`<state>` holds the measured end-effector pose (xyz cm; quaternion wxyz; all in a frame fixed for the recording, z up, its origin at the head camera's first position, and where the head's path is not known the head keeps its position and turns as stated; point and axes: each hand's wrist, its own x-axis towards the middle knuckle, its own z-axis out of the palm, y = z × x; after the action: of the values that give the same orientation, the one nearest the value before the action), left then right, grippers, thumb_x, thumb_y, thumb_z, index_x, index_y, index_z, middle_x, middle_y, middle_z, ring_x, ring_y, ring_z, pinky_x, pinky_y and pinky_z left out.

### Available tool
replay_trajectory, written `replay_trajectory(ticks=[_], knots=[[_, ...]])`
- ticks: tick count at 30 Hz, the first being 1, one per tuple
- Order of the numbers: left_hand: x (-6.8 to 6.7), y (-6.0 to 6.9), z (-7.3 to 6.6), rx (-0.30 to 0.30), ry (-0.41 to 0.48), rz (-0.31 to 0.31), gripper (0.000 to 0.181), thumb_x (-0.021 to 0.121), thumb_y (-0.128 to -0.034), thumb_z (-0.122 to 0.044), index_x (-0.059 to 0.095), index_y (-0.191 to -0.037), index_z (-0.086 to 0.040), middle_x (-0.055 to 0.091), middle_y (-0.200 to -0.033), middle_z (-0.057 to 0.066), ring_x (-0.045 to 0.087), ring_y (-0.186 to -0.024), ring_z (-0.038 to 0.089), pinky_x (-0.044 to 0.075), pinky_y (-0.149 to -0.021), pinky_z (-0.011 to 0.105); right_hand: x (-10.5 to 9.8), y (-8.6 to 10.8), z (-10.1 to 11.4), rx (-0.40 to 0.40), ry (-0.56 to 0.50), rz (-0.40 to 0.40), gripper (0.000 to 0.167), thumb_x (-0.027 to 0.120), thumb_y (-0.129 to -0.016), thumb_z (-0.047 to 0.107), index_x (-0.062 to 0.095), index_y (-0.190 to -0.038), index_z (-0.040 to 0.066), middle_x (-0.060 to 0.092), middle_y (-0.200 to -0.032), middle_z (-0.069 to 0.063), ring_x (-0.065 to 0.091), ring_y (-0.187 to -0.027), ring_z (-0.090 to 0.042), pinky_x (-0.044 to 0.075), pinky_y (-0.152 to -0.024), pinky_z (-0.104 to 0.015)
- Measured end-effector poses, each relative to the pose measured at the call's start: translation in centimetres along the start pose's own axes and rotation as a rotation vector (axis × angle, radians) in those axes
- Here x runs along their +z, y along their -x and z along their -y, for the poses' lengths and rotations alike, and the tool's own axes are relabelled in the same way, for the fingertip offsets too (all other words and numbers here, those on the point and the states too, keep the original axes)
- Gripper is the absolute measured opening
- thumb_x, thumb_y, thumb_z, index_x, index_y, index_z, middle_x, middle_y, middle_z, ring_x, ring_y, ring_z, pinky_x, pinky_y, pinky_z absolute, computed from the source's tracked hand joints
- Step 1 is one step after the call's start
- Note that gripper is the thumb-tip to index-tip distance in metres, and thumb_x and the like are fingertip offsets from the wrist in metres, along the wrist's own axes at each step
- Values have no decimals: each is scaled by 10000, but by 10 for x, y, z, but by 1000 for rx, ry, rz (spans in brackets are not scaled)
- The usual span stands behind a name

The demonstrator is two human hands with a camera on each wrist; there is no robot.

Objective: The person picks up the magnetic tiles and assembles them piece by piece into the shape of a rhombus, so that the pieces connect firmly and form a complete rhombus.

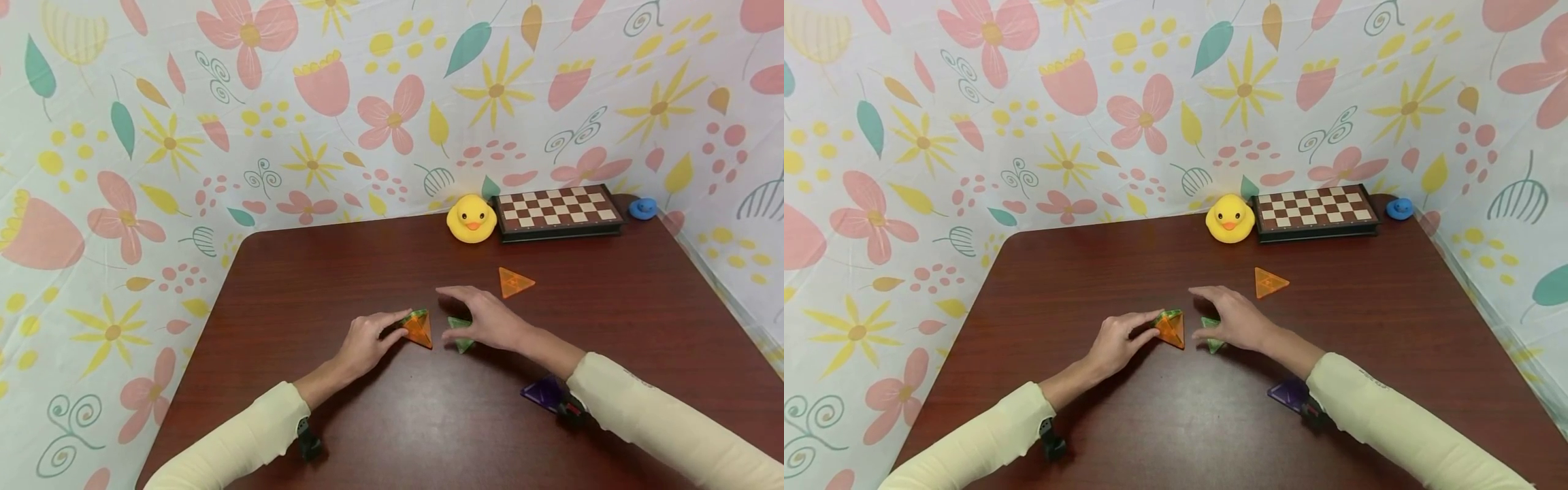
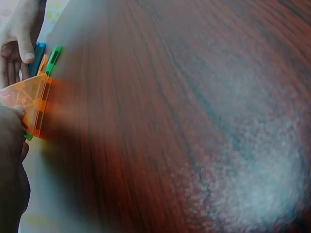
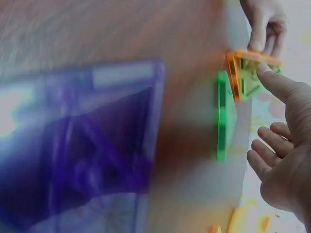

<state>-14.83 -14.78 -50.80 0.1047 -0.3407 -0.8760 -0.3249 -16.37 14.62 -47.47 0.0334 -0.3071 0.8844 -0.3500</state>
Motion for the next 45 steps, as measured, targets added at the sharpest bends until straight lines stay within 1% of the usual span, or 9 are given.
replay_trajectory(ticks=[8, 14, 18, 25, 29, 32, 36, 39, 45], knots=[[-6, -5, -6, 27, 12, -106, 501, 836, -954, -220, 693, -1413, -83, 731, -1335, 26, 697, -1219, 179, 594, -970, 389, -27, 9, -15, 79, 14, -45, 868, 910, -878, 293, 477, -1587, 40, 510, -1576, -209, 492, -1442, -403, 446, -1122, -609], [-13, -11, -21, 42, 14, -191, 655, 862, -929, -207, 594, -1516, -94, 665, -1446, 21, 629, -1322, 202, 553, -1043, 428, -45, 20, -29, 127, 51, -97, 891, 900, -892, 285, 435, -1606, 24, 512, -1563, -226, 555, -1352, -414, 484, -1077, -605], [-14, -17, -36, 55, 60, -210, 742, 877, -911, -171, 533, -1562, -76, 613, -1512, 49, 592, -1367, 217, 532, -1073, 422, -53, 27, -38, 150, 67, -128, 904, 897, -896, 277, 413, -1608, 0, 470, -1590, -257, 514, -1402, -437, 442, -1106, -641], [-2, -22, -60, 88, 101, -209, 789, 899, -886, -169, 518, -1572, -80, 602, -1526, 54, 610, -1339, 204, 548, -1043, 367, -57, 37, -58, 197, 75, -164, 910, 898, -894, 272, 404, -1607, -4, 492, -1553, -284, 562, -1312, -469, 467, -1059, -671], [10, -23, -69, 108, 95, -201, 797, 908, -877, -172, 520, -1566, -74, 603, -1523, 49, 612, -1339, 196, 534, -1061, 356, -56, 41, -68, 228, 72, -186, 888, 903, -889, 255, 423, -1586, -13, 527, -1495, -296, 597, -1211, -452, 495, -1020, -667], [22, -22, -75, 113, 82, -186, 804, 910, -875, -176, 514, -1567, -70, 606, -1520, 51, 670, -1225, 192, 539, -1041, 331, -56, 43, -73, 239, 76, -200, 868, 903, -888, 236, 438, -1573, -22, 533, -1478, -309, 605, -1187, -454, 505, -998, -662], [36, -19, -82, 51, 93, -102, 803, 878, -915, -217, 475, -1601, -108, 580, -1548, 41, 664, -1248, 193, 541, -1031, 319, -56, 43, -78, 248, 83, -206, 845, 899, -889, 208, 450, -1562, -35, 530, -1483, -317, 603, -1192, -465, 508, -984, -655], [46, -15, -87, -22, 88, -14, 796, 838, -954, -264, 436, -1627, -127, 544, -1580, 44, 562, -1402, 184, 507, -1093, 340, -55, 43, -81, 253, 83, -203, 826, 894, -891, 193, 462, -1553, -44, 534, -1481, -312, 585, -1210, -473, 496, -989, -658], [62, -11, -93, -88, 39, 84, 754, 794, -990, -284, 439, -1612, -47, 512, -1602, 82, 517, -1444, 206, 479, -1132, 380, -52, 42, -85, 250, 82, -222, 781, 900, -883, 173, 504, -1513, -65, 570, -1436, -306, 547, -1247, -492, 453, -1019, -681]])
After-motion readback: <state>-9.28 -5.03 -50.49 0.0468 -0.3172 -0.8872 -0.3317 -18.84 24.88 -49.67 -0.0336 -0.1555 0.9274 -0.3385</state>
